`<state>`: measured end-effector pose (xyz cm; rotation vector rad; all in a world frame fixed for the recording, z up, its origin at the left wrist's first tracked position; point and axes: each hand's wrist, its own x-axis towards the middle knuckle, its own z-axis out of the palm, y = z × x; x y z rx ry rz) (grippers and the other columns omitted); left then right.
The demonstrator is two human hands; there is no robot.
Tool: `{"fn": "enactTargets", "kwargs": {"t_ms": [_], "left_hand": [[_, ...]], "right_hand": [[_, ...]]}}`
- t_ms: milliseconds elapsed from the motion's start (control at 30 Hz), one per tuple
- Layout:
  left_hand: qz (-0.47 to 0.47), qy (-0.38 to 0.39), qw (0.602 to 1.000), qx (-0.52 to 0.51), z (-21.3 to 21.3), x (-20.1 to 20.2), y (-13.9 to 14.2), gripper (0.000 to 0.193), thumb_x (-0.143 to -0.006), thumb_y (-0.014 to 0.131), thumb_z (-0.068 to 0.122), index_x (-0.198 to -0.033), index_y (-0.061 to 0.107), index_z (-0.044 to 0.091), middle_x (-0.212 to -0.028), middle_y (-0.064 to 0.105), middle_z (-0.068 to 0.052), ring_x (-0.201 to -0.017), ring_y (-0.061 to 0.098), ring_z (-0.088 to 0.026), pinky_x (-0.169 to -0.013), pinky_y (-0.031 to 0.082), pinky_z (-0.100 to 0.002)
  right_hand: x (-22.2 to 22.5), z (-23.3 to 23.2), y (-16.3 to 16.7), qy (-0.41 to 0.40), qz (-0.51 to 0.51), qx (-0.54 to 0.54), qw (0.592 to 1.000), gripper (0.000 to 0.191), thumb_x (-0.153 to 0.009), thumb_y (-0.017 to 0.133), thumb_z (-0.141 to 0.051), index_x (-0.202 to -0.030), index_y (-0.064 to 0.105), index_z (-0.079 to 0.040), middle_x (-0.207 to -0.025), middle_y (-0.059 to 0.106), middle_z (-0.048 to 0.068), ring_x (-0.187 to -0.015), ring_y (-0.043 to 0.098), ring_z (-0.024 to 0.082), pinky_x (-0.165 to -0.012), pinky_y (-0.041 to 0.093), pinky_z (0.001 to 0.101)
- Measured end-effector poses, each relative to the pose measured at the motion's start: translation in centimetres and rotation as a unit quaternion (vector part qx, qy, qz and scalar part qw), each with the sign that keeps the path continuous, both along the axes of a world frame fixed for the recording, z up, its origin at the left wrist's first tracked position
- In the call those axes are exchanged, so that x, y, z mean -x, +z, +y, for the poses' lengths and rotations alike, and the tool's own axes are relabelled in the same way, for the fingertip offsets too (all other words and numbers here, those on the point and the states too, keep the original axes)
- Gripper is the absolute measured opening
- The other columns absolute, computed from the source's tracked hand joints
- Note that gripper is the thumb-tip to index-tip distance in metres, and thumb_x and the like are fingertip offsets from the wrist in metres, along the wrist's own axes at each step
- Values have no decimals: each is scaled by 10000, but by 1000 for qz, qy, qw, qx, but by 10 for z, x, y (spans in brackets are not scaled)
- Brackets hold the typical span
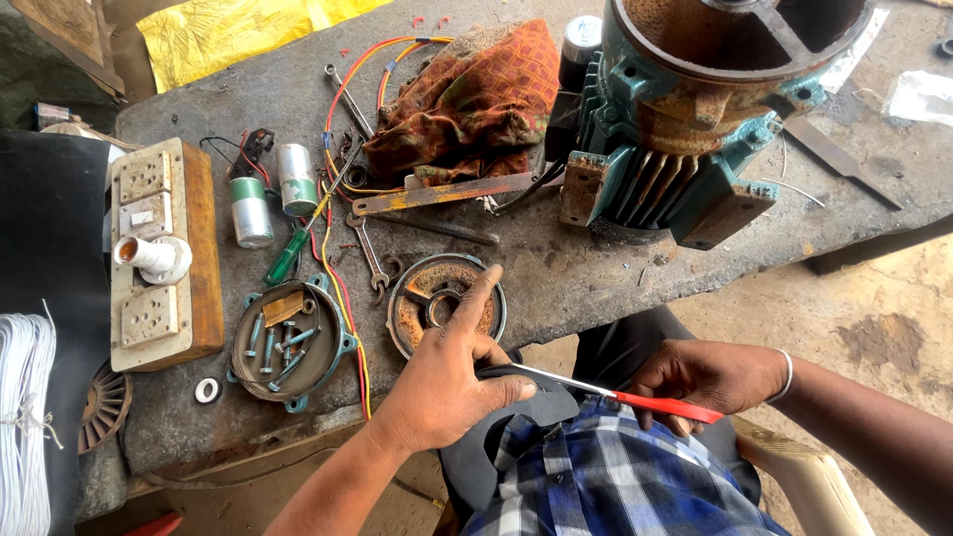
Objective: The person aligns a square sheet of black material over a motor component, then uses red-handled scissors to cut a circular shape from the sheet. The person rotates the sheet while cutting to follow the marked outline.
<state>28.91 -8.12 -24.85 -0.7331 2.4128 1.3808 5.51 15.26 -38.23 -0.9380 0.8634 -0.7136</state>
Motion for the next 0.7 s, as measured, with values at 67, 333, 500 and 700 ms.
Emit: {"fn": "enactTargets", "kwargs": {"t_ms": [67, 333, 500, 700], "left_hand": [[-2, 21, 1000, -1, 1, -8, -2, 1101, -791, 801, 326, -1679, 158, 228, -979, 782, -48, -814, 779, -179, -896, 585, -356], [393, 2, 866, 310, 15, -22, -24, 175, -895, 767, 124, -1056, 736, 65, -934, 754, -61, -886, 720, -236, -993, 502, -433], [399, 8, 863, 311, 18, -15, -31, 135, -908, 751, 114, -1025, 722, 52, -943, 751, -57, -905, 716, -232, -981, 494, -429], [407, -1, 854, 325, 30, -5, -33, 147, -903, 773, 112, -1028, 723, 54, -924, 728, -33, -890, 707, -191, -988, 481, -413]], "right_hand": [[3, 3, -3, -9, -22, 13, 1000, 463, -854, 863, -323, -979, 726, 101, -751, 692, 59, -669, 645, 85, -568, 515, 231], [11, 21, -12, -54, -101, -5, 993, 561, -782, 893, -405, -989, 727, 89, -804, 676, 29, -676, 626, 61, -566, 481, 199], [9, 25, -15, -70, -110, -30, 991, 594, -746, 933, -406, -974, 725, 102, -799, 671, 56, -671, 631, 85, -567, 486, 211], [10, 26, -17, -72, -117, -23, 990, 690, -693, 950, -462, -1031, 722, 95, -868, 716, 83, -743, 684, 113, -631, 539, 235]]}}
